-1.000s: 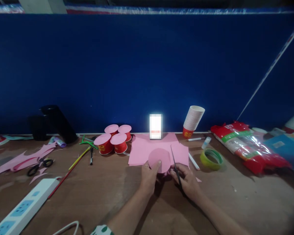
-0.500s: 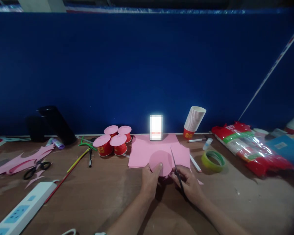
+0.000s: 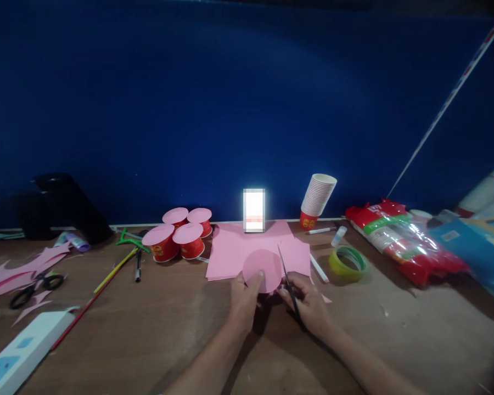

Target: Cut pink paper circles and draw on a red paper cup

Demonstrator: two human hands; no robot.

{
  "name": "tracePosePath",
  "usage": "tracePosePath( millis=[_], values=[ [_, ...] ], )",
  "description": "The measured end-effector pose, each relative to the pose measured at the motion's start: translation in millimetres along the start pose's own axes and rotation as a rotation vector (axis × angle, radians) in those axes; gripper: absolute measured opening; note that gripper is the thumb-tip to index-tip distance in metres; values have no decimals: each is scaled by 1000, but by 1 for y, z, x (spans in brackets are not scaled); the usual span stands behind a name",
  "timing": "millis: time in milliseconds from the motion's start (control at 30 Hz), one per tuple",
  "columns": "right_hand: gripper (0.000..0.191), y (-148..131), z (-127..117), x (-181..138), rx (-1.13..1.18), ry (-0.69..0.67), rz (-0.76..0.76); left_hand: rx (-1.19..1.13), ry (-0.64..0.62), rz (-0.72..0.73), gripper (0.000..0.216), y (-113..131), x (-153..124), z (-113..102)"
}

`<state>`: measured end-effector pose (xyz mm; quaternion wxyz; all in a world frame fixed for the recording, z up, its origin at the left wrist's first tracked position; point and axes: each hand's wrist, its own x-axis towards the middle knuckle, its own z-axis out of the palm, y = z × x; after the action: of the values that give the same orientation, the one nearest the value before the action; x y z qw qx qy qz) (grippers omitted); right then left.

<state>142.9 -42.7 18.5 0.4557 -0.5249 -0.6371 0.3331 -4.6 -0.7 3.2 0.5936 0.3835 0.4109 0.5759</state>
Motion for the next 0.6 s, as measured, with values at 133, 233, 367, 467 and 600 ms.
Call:
tracePosePath(
  millis=[133,233,367,467,600],
  values=[
    [18,0,0,0,10,2,6,7,18,3,36,0,0,0],
    [16,0,0,0,-33,14,-23,-6,34,4,40,-1,0,0],
    [13,-1,-1,1,-55,1,-56,-12,13,3,41,-1,0,-1],
    [12,-2,-1,0,-61,-3,-49,-2,9,3,37,-1,0,-1],
    [13,-2,-2,0,-49,-6,-45,1,23,5,36,-2,0,-1]
  ],
)
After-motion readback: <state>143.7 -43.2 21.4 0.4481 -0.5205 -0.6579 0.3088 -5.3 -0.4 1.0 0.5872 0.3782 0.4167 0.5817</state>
